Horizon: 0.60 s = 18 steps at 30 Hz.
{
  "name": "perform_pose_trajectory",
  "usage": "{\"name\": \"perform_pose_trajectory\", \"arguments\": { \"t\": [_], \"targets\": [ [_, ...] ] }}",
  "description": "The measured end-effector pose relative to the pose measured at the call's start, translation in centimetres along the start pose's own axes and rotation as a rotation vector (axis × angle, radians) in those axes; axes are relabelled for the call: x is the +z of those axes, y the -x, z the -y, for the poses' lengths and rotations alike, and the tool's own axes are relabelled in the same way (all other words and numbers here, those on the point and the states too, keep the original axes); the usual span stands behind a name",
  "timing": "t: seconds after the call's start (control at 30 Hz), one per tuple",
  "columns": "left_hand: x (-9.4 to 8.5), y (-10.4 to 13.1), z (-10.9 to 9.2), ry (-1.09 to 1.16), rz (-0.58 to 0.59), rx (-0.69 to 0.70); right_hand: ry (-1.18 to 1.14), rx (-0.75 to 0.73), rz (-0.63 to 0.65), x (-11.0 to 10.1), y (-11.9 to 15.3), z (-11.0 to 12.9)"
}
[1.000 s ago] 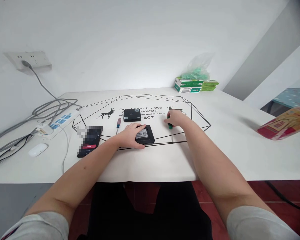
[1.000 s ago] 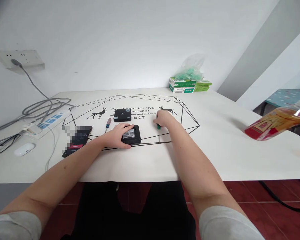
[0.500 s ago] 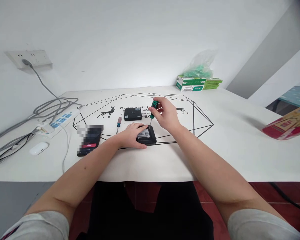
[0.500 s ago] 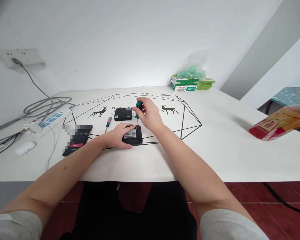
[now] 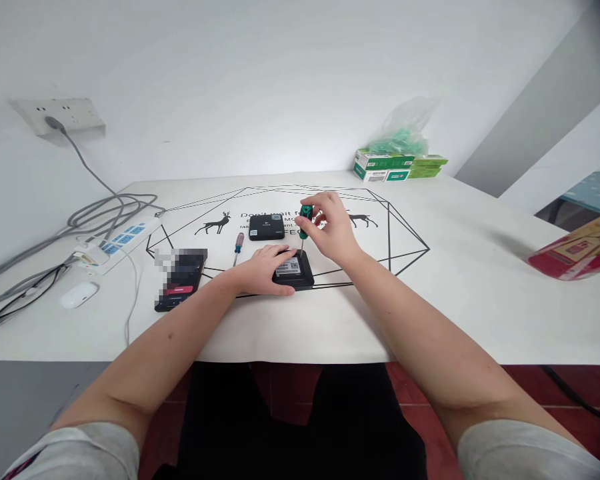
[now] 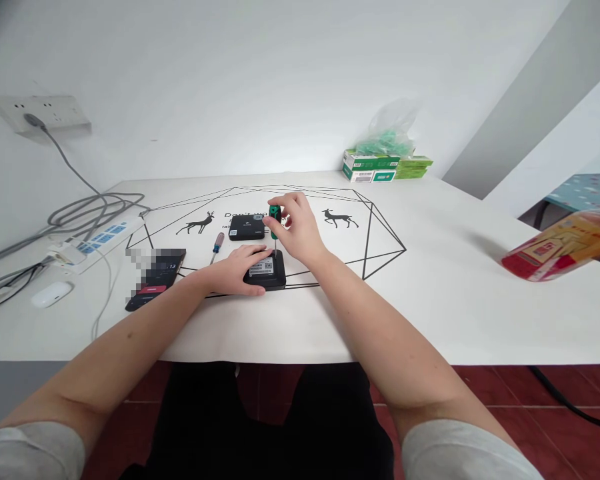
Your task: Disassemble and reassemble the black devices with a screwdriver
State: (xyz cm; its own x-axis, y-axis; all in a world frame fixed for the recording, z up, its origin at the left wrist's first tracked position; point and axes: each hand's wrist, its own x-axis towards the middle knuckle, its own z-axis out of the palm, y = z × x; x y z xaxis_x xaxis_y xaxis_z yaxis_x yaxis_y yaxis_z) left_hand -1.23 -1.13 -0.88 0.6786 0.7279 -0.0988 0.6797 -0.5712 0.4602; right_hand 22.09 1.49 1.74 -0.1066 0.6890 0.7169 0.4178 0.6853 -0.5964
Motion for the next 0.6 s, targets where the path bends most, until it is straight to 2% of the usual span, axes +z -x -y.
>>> {"name": "perform_pose_trajectory", "arguments": {
  "t": [0.17, 0.47, 0.6],
  "targets": [
    [-0.1, 0.0, 0.0, -0.002, -0.006, 0.002, -0.195, 0.143, 0.044, 0.2, 0.0, 0.4],
    [0.1, -0.1, 0.7, 0.028, -0.034, 0.012, -0.419, 0.304, 0.113, -0.1, -0.1, 1.5],
    [0.1, -0.1, 0.6, 0.035, -0.044, 0.026, -0.374, 0.272, 0.070, 0.0, -0.2, 1.0]
  ]
}}
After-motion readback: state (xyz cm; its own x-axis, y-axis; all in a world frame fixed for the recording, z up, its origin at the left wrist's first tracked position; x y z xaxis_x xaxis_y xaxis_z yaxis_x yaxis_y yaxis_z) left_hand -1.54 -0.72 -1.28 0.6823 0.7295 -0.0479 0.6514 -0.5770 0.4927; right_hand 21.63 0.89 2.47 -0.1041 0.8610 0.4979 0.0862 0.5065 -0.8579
